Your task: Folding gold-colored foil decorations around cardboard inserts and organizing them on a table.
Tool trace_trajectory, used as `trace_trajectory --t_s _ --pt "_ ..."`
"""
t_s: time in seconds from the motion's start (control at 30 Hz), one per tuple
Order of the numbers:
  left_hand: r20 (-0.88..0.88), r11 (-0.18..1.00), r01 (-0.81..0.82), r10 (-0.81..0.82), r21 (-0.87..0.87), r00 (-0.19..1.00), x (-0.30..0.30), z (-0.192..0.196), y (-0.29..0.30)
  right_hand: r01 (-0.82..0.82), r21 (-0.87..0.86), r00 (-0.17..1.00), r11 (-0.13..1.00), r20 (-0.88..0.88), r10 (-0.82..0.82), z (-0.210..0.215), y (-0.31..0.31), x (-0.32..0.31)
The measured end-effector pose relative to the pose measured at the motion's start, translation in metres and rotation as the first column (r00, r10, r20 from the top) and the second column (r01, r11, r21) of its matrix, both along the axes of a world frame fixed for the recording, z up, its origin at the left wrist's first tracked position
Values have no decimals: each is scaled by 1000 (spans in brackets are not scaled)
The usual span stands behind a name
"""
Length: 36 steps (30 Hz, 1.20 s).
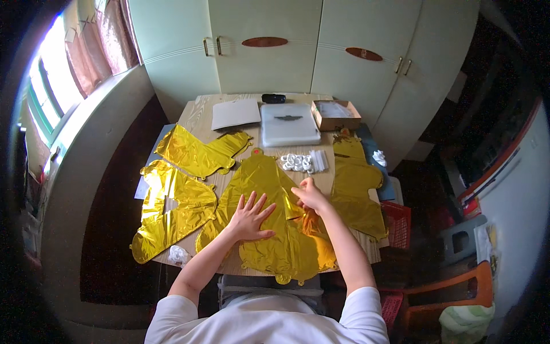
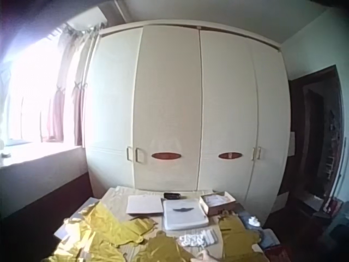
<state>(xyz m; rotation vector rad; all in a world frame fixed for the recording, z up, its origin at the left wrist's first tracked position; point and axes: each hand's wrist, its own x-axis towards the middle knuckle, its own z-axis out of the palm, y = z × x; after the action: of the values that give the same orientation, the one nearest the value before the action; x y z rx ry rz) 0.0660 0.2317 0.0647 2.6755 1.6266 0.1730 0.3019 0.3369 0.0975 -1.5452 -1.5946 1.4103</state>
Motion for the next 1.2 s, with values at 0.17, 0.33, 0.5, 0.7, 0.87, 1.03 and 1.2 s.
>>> trace_trajectory --t_s 0.17,0.33,0.5,0.7,0.87,1.03,1.2 --pt "-1 1000 -11 11 4 1000 -2 -4 0 -154 -221 987 963 12 160 22 -7 15" --pt "-8 1000 -8 8 -4 1000 0 -1 0 -385 -21 923 923 4 385 -7 -11 22" --pt "-27 1000 -15 15 -16 1000 0 0 0 -601 255 793 758 314 522 -17 -20 13" --pt "-18 1000 -8 8 6 1000 1 0 0 -515 292 856 806 233 463 -31 -15 15" --pt "-5 1000 -12 12 23 1000 -2 -5 0 -518 540 841 663 463 280 -33 -26 6" --pt "-95 996 -29 21 -85 995 1 6 -1 -586 610 801 533 535 268 -48 -24 3" --pt "-51 997 -20 16 -70 999 -1 3 -1 -646 540 744 540 605 284 -52 -19 0"
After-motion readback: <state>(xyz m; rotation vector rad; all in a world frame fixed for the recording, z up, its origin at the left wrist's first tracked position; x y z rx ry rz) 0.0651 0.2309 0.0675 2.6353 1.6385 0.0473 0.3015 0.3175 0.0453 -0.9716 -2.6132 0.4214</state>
